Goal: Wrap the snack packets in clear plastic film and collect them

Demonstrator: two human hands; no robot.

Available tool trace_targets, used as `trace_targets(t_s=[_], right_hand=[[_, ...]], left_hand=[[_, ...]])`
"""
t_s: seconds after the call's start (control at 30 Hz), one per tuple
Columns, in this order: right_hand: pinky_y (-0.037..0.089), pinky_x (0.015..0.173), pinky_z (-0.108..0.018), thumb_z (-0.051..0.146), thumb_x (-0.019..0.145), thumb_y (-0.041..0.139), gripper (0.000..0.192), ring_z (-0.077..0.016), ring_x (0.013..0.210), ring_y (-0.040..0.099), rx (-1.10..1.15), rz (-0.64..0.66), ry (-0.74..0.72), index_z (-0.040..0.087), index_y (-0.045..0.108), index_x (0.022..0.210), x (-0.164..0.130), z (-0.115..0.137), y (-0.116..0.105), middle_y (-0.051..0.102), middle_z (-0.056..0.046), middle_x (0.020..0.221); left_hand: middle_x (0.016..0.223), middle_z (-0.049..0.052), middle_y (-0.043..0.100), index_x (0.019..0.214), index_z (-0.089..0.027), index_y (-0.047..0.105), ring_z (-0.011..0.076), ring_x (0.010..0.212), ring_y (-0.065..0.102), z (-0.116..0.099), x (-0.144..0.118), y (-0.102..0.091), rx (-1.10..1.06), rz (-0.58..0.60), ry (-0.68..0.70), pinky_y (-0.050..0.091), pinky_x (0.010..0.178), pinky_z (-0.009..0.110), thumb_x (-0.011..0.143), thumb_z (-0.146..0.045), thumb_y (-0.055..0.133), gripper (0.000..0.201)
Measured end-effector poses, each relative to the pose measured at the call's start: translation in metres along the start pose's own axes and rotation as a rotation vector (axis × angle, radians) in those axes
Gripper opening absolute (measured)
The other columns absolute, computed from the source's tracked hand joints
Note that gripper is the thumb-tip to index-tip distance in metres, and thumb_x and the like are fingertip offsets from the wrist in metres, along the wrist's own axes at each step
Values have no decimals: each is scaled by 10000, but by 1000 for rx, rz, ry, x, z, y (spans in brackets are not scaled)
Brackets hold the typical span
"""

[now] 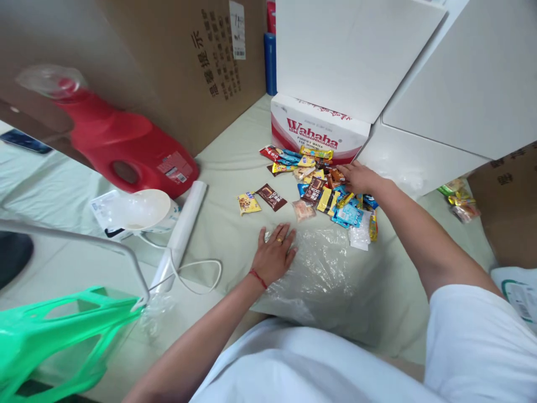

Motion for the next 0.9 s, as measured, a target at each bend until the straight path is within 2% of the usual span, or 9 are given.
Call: trace_targets(t_s=[0.07,0.2,0.27,0.37,0.47,0.63,0.8,0.87,0.9], right_hand=[[400,999,-479,337,786,715,907,-414,1246,448,-45,-11,44,56,386,1583,0,-2,5,533,-250,1474],[370,996,-492,299,859,621,700,-386,1208,443,-86,-76,30,74,491,1509,0,1,1,608,-234,1351],[361,1005,-490,306,882,603,640,-386,1244,414,-78,-128,5,94,527,1481,-3,5,-3,587,-222,1386],[373,995,-473,333,887,616,632,-385,1266,390,-57,-188,-17,91,543,1465,-7,15,-6,528,-221,1444],[391,1003,-453,304,830,674,690,-363,1207,431,-21,-170,-4,69,536,1464,-6,29,-6,540,-222,1378],[454,994,-454,230,822,641,666,-343,1123,528,58,-197,145,57,509,1451,-4,42,-20,593,-223,1274],[518,939,-472,371,831,696,467,-331,1049,601,436,-422,303,208,636,1264,-61,48,-47,679,-144,1170],[531,920,-443,454,835,715,431,-312,1046,624,633,-365,257,221,685,1195,-95,69,-46,705,-109,1121],[539,907,-420,490,839,715,450,-298,1040,641,762,-271,204,221,699,1200,-111,85,-42,717,-89,1106]], left_hand=[[1671,104,384,1546,-271,501,297,1558,345,0,0,0,0,-3,-1,121,1284,650,1064,-416,344,527],[1666,104,397,1541,-264,503,301,1555,350,-1,-1,0,-2,-12,0,132,1282,646,1064,-410,345,523],[1666,107,396,1543,-250,498,298,1556,348,-1,-2,1,-7,-15,7,127,1278,656,1066,-404,340,526],[1666,114,394,1543,-240,499,293,1555,347,0,-3,3,-20,-33,14,115,1278,659,1069,-403,330,529],[1662,118,403,1540,-238,508,300,1550,356,0,-4,4,-33,-57,20,130,1279,649,1066,-404,336,530],[1653,111,424,1531,-253,517,300,1543,368,1,-3,4,-34,-64,18,155,1279,637,1056,-409,355,525],[1663,100,409,1538,-247,495,280,1552,346,2,-3,7,-23,-61,20,150,1277,644,1056,-424,352,533],[1669,99,399,1542,-241,484,280,1556,335,2,-3,8,-19,-63,25,145,1276,649,1055,-429,350,540],[1670,99,398,1543,-242,481,280,1558,331,3,-3,9,-17,-64,25,144,1277,647,1055,-432,348,541]])
Point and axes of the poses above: each hand's wrist, its own x-axis towards the middle knuckle, its own y-axis out of the palm, z = x × y, the point moved 1 cm from there along x, towards the middle knuckle
